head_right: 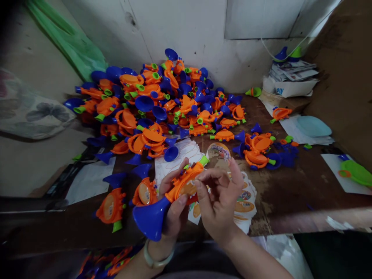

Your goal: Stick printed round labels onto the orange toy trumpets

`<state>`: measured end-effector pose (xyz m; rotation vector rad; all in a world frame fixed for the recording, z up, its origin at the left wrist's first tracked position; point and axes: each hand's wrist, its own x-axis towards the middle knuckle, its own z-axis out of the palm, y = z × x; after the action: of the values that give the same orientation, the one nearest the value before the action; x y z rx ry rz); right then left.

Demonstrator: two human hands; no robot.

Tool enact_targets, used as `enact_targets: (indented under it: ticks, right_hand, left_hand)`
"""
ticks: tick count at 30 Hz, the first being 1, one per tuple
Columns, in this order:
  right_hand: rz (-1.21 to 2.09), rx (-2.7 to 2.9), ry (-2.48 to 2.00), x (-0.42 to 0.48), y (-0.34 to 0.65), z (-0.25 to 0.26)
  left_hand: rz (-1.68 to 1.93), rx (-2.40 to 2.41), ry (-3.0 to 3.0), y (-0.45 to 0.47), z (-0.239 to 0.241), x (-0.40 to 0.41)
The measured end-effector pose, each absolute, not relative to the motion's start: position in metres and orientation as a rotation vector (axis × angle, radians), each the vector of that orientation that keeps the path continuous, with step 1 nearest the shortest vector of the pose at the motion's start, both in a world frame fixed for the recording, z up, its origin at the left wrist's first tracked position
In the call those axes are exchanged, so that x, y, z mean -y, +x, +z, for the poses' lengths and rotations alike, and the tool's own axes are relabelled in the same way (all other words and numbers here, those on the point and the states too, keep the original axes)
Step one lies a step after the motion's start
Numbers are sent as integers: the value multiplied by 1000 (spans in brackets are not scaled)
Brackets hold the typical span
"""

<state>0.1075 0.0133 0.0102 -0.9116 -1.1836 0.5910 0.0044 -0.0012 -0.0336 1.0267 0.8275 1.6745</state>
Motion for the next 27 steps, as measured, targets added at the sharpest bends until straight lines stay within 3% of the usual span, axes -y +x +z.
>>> enact_targets:
  ticks: [3, 15, 22, 27]
  right_hand:
    - [444, 1292, -906, -18, 113, 10]
    - [694, 1167, -930, -15, 109, 13]
    - [531, 1177, -1108, -24, 119, 6]
    - [992, 1199, -918, -29, 126, 10]
  left_hand:
    - [1691, -852, 1053, 3, -33, 4]
    - [1741, -790, 1122, 1, -32, 7]
    - [1747, -765, 1080, -2, -30, 5]
    - [1637, -596, 954, 11, -40, 6]
